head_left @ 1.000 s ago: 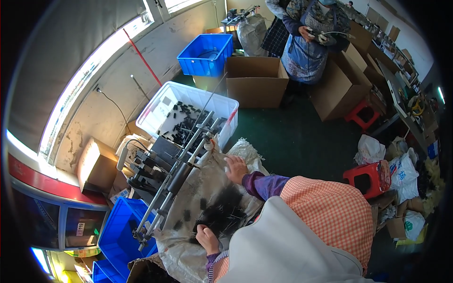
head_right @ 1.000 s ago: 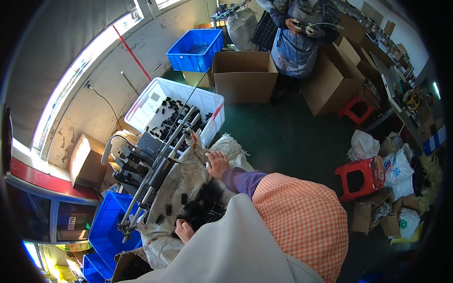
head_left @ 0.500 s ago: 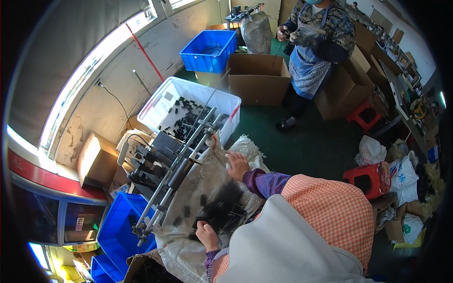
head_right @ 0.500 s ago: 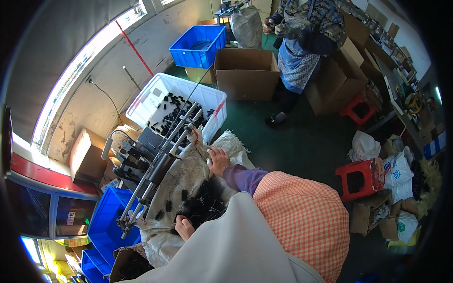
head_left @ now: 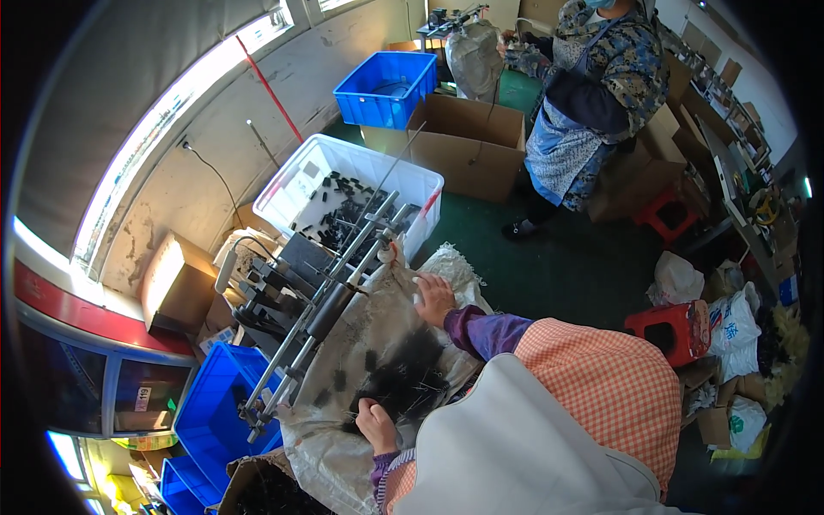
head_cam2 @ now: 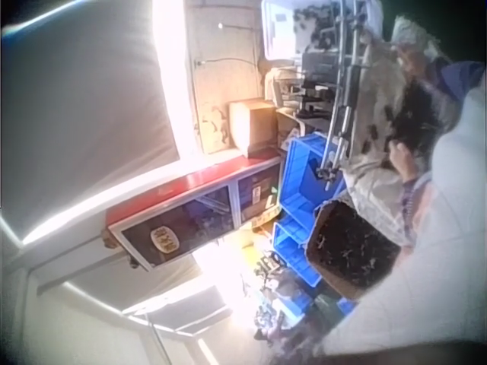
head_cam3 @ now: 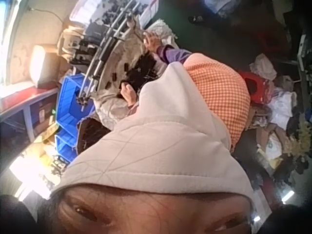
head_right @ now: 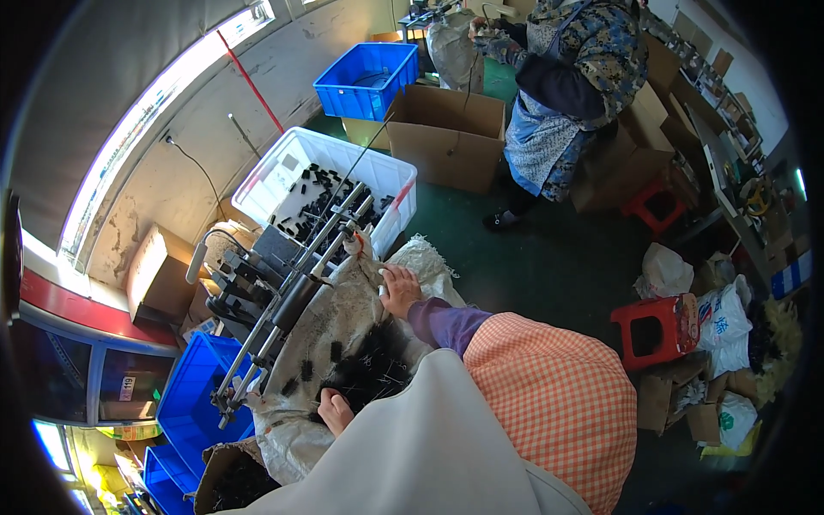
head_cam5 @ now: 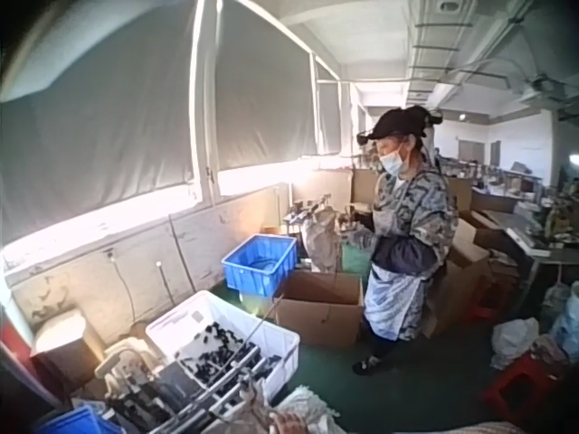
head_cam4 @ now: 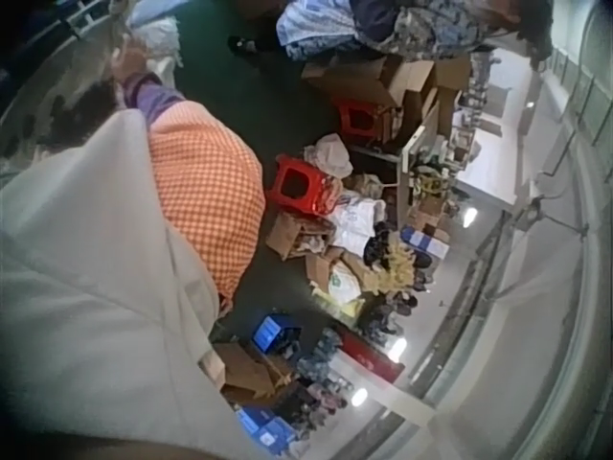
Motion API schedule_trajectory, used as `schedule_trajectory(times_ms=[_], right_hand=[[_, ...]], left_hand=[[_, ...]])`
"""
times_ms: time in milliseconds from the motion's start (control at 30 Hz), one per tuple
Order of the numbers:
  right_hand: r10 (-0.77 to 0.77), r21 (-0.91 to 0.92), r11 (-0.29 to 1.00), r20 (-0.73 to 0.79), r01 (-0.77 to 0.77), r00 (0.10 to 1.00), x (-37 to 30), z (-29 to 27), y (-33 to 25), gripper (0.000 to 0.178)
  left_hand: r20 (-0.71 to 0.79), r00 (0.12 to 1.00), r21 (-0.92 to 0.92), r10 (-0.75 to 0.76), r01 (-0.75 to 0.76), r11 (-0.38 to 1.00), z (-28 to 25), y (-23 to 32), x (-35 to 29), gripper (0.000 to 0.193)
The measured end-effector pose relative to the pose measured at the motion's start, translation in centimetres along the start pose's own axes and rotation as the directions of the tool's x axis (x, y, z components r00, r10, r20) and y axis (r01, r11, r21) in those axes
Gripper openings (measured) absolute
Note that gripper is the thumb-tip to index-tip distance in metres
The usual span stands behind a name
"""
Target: Processing and sorting small black plastic components using a machine in a manufacturing facility.
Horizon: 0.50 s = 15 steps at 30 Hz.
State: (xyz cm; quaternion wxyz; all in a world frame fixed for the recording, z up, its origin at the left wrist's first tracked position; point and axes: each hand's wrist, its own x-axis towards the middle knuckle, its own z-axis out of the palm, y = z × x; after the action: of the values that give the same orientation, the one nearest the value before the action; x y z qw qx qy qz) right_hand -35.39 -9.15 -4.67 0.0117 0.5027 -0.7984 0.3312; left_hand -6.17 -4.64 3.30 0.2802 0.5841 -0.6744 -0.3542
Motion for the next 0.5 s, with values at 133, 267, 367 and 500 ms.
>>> schedule_trajectory(times_ms=[133, 267, 367, 500], right_hand=[[0.004, 0.008, 1.0, 0.016, -0.004, 1.0, 0.03, -0.06, -0.12, 0.046], [0.012, 0.01, 1.0, 0.026, -0.012, 1.0, 0.06, -0.18, -0.09, 0.047], [0.008, 0.01, 1.0, 0.024, -0.008, 1.0, -0.03, -0.08, -0.06, 0.048], [-0.004, -0.004, 1.0, 0.025, 0.004, 1.0, -0.06, -0.07, 0.04, 0.047]], left_hand=[[-0.004, 1.0, 0.002, 0.0, 0.0, 1.0, 0.0, -0.22, -0.01, 0.021], [0.0, 1.0, -0.009, -0.005, 0.005, 1.0, 0.08, -0.37, -0.02, 0.021], [-0.001, 1.0, -0.013, 0.003, -0.003, 1.0, 0.02, -0.33, -0.07, 0.021], [0.007, 1.0, -0.012, 0.006, -0.006, 1.0, 0.05, -0.46, -0.05, 0.021]])
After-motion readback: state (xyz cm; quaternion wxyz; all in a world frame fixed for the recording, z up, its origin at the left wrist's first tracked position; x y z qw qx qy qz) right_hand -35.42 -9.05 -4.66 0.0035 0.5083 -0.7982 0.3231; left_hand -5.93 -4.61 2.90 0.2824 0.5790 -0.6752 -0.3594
